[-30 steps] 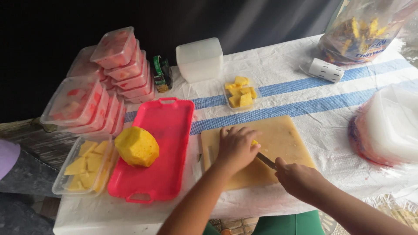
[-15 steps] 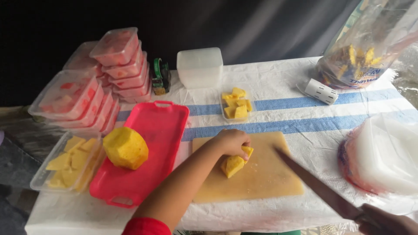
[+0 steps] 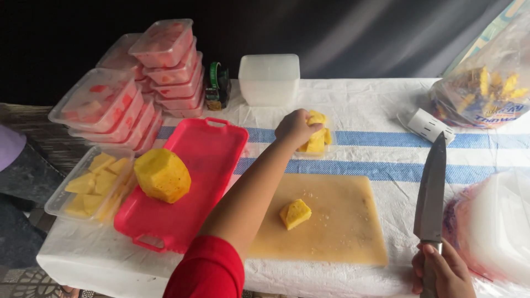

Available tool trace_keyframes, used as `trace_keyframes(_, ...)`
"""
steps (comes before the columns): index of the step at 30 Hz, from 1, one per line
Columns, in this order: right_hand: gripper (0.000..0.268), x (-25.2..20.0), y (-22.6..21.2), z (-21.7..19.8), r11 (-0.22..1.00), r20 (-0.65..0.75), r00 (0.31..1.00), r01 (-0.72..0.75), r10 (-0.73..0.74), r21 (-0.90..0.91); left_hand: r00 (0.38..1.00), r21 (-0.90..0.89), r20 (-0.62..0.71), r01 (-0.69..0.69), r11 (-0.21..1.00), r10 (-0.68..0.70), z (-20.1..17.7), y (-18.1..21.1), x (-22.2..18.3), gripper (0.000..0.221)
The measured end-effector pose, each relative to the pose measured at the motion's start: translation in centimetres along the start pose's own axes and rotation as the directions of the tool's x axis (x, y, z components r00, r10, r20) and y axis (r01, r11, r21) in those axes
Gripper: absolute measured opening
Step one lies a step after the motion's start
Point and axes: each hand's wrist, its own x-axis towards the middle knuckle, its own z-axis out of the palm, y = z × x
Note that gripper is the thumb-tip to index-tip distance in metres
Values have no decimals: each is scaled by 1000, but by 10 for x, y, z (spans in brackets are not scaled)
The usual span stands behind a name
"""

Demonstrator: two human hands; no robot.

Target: Slicing a peeled pineapple on a cutting board and placing the pieces into plastic containers

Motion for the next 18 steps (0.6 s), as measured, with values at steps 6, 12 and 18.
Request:
trace_keyframes(6, 24, -4, -5, 1, 993, -12, 996, -86, 86, -77, 966, 85, -83, -237, 968, 244, -2, -23, -27, 67)
trace_keyframes(12, 30, 1, -1, -5, 980, 19, 997, 71, -69, -186, 639, 168, -419, -644, 746, 645, -32, -53, -146, 73)
trace_keyframes(18, 32, 0, -19, 12, 961, -74, 997, -2, -19, -277, 335, 202, -671, -776, 598, 661, -22, -85, -242, 43)
